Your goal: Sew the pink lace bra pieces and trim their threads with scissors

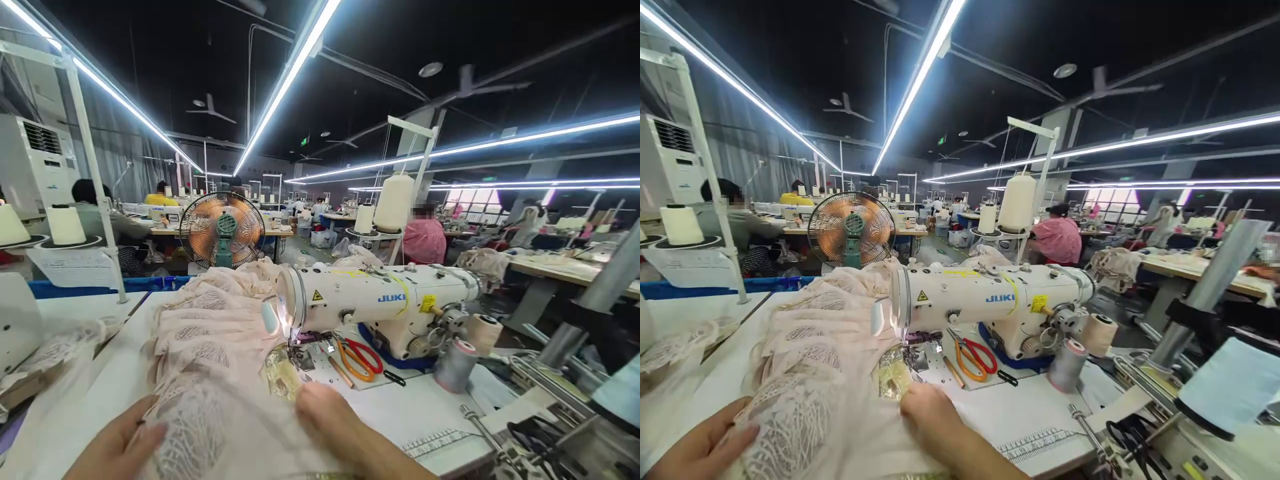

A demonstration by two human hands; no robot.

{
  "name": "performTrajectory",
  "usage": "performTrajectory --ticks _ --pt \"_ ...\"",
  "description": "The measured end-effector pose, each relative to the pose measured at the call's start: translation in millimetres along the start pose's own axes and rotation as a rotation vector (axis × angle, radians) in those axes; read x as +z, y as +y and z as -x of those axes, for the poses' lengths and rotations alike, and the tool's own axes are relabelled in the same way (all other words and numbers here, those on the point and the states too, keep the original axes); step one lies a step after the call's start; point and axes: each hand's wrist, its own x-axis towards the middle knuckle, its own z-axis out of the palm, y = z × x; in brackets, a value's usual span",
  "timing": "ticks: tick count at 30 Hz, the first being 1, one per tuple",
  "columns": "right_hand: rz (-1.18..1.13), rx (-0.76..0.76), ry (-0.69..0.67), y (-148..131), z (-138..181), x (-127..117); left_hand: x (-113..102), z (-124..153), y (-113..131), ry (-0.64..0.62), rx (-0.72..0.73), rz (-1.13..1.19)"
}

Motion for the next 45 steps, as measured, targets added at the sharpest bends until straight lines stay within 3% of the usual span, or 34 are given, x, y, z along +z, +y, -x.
performTrajectory --ticks 3,5,8,9,11,12,14,18,22,27,37,40,45 --pt "0.113 0.062 0.084 0 -16 16 -25 -18 -8 -0.079 -0.048 -0.327" --pt "0.174 0.078 0.109 0 -21 23 -29 -21 -1 0.025 -0.007 -0.543" --pt "0.233 0.056 0.109 -3 -20 28 -3 -14 34 0.263 0.186 -0.642" --pt "0.245 0.043 0.109 -4 -18 28 15 -10 49 0.256 0.260 -0.589" --pt "0.255 0.006 0.110 -6 -13 27 55 -4 81 0.072 0.456 -0.419" --pt "0.253 -0.012 0.112 -6 -10 27 75 -3 94 -0.093 0.508 -0.361" --pt "0.234 -0.046 0.118 -4 -5 27 109 -7 111 -0.311 0.510 -0.332" --pt "0.196 -0.106 0.148 10 8 31 142 -28 106 -0.420 0.459 -0.442" --pt "0.183 -0.154 0.183 28 22 39 140 -50 100 -0.427 0.462 -0.509" --pt "0.161 -0.206 0.237 41 39 39 135 -67 116 -0.420 0.470 -0.548" --pt "0.061 -0.245 -0.033 24 40 22 132 -81 127 -0.415 0.453 -0.593" --pt "0.036 -0.274 -0.041 22 39 18 132 -82 128 -0.415 0.450 -0.598" --pt "0.080 -0.146 -0.003 28 39 14 134 -83 126 -0.410 0.473 -0.615"
